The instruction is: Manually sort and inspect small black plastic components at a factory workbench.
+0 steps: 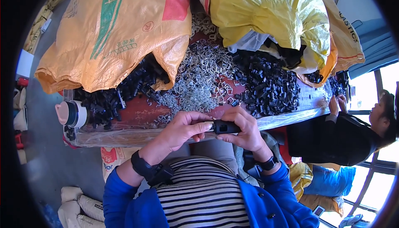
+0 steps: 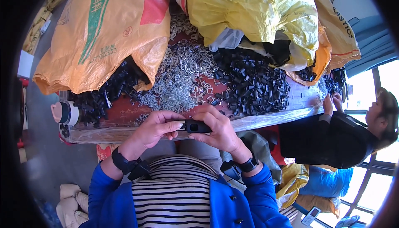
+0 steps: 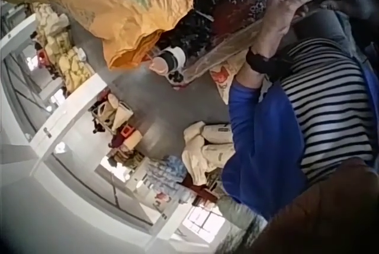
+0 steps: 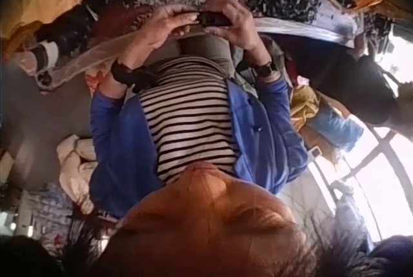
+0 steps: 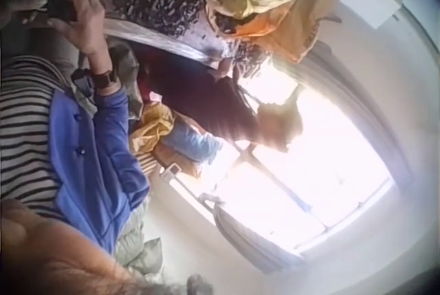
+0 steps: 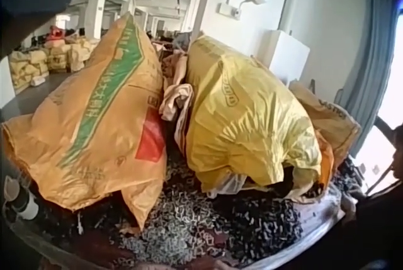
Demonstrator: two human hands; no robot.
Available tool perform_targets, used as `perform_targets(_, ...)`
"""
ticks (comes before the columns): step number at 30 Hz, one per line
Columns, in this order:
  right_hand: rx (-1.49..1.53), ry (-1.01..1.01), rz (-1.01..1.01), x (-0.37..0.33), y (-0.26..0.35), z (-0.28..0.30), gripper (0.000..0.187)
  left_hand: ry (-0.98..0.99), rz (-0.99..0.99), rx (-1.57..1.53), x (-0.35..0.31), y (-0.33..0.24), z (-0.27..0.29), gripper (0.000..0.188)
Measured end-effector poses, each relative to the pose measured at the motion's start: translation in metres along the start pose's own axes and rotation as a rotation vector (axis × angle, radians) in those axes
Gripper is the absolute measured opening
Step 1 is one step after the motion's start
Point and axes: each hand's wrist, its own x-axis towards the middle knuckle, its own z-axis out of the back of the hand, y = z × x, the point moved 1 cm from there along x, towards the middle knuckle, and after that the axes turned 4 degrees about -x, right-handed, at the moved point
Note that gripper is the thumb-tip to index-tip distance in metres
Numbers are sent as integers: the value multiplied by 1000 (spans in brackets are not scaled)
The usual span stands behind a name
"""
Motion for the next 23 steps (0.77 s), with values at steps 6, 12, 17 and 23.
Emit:
perform_targets(6,-33,40,-16,-8,12,3,40,35,17,114,-6,-4,-10,23)
perform_targets(12,-53,14,-46,-21,24,-1,41,6,-25,282,-13,-1,-19,24)
perform_targets(17,-182,-82,-103,-26,33,-18,42,-54,-26,131,-8,5,-16,24)
perform_targets(23,-94,-110,-195,-14,20,-28,39,-64,31,47,2,2,-2,26)
